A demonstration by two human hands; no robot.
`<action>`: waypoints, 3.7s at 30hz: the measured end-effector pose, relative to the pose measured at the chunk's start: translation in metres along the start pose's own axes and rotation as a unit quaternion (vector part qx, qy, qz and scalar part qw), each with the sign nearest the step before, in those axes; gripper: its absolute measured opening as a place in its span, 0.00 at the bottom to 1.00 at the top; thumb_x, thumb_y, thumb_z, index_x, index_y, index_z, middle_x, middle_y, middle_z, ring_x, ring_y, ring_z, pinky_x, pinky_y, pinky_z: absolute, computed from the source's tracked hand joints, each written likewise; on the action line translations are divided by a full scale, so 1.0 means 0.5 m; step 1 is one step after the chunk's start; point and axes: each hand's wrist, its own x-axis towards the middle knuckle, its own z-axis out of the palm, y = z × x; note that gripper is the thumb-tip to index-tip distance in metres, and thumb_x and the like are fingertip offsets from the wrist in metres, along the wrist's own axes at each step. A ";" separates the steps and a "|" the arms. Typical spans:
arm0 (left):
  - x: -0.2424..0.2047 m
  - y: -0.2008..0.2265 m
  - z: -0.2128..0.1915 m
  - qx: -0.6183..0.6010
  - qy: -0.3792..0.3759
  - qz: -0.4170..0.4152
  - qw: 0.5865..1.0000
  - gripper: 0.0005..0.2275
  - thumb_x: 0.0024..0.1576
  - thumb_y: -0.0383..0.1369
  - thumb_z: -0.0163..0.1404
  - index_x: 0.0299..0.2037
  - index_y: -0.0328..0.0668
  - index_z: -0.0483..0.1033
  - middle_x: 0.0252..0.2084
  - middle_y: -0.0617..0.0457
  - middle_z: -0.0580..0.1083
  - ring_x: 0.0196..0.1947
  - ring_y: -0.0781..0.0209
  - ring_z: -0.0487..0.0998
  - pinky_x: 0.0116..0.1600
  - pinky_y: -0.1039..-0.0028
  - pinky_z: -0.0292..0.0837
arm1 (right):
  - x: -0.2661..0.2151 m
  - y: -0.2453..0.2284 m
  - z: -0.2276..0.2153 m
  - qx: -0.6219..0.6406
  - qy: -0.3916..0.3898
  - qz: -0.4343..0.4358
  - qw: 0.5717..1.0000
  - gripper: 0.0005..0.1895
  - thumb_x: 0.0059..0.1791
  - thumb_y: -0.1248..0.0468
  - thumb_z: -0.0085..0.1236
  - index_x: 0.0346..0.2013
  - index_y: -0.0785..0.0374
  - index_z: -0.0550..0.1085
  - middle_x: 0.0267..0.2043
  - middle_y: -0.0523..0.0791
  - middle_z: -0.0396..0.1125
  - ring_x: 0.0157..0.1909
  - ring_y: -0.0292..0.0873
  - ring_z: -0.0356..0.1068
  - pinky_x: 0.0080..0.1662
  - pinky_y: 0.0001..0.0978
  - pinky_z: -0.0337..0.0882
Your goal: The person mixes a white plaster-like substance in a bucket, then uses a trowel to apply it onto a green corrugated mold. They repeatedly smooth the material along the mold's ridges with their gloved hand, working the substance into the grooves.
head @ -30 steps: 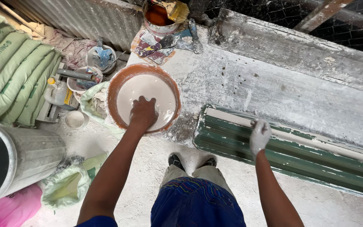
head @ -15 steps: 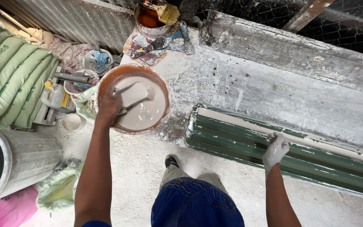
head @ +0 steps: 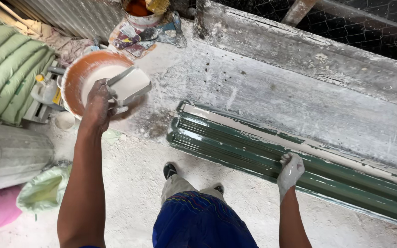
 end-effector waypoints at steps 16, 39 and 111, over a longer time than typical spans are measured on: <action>-0.086 -0.317 0.241 -0.048 -0.065 -0.063 0.995 0.25 0.57 0.24 0.45 0.68 0.37 0.63 0.37 0.53 0.69 0.28 0.71 0.70 0.29 0.83 0.73 | 0.002 -0.053 -0.259 0.004 0.022 0.015 1.000 0.08 0.59 0.66 0.48 0.37 0.66 0.71 0.33 0.45 0.67 0.35 0.37 0.68 0.37 0.25 0.69; 0.007 -0.507 0.101 0.077 -0.102 0.153 0.980 0.25 0.62 0.29 0.51 0.69 0.29 0.61 0.60 0.42 0.66 0.57 0.56 0.69 0.61 0.66 0.71 | -0.129 -0.089 -0.051 0.073 0.063 0.038 0.995 0.08 0.57 0.67 0.48 0.35 0.66 0.71 0.31 0.45 0.65 0.33 0.37 0.66 0.36 0.23 0.70; -0.498 -0.587 1.271 0.153 -0.348 0.285 0.880 0.23 0.55 0.28 0.62 0.59 0.27 0.69 0.51 0.46 0.66 0.48 0.59 0.77 0.47 0.73 0.79 | -0.026 -0.368 -0.952 0.056 0.254 0.042 0.965 0.11 0.58 0.60 0.50 0.42 0.66 0.72 0.36 0.44 0.69 0.39 0.38 0.70 0.43 0.27 0.73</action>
